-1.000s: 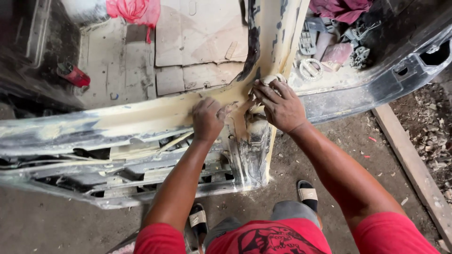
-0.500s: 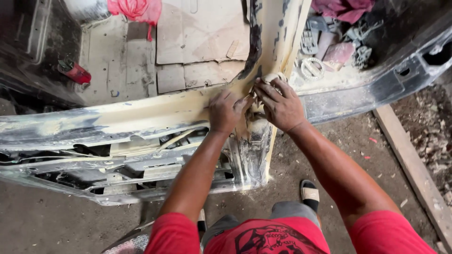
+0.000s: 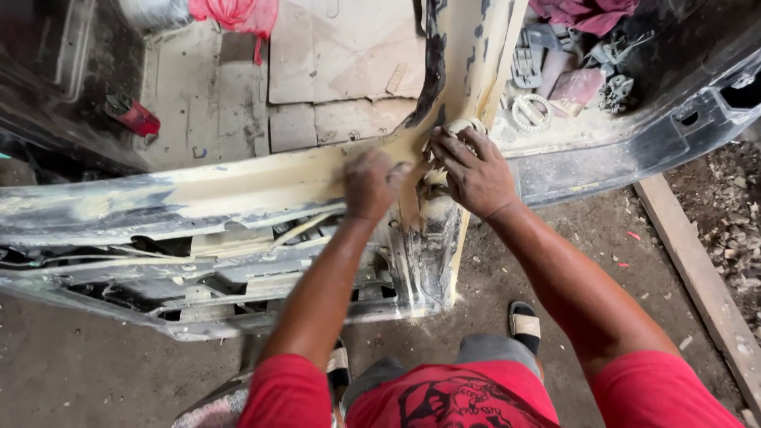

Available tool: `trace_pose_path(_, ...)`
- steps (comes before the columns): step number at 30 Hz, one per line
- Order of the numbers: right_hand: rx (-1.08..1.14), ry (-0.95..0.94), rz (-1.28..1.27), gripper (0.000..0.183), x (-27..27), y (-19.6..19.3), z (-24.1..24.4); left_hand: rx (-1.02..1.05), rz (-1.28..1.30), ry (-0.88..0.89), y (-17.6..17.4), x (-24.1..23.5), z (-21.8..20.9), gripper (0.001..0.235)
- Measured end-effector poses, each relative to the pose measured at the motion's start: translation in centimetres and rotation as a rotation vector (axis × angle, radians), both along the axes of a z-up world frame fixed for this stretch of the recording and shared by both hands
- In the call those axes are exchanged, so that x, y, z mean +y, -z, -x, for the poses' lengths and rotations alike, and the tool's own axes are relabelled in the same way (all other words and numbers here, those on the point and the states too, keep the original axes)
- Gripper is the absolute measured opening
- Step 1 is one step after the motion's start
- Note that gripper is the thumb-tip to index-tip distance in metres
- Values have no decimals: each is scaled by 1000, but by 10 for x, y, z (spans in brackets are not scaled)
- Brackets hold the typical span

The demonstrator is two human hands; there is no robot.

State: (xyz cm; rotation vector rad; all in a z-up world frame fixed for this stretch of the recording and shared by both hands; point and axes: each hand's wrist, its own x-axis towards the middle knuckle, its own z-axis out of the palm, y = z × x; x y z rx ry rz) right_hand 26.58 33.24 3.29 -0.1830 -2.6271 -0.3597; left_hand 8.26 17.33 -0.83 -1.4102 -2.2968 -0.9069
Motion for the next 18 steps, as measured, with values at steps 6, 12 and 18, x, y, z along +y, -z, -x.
trace_pose_path(6,0,5,-15,90,6,-5,-1,-107,21,2,-1,-6,-2,21)
trace_pose_path(12,30,-39,26,88,5,2,7,54,-150,8,-5,23,-6,23)
trace_pose_path(18,50,-47,56,91,10,-4,5,4,20,-11,-16,-16,-1,24)
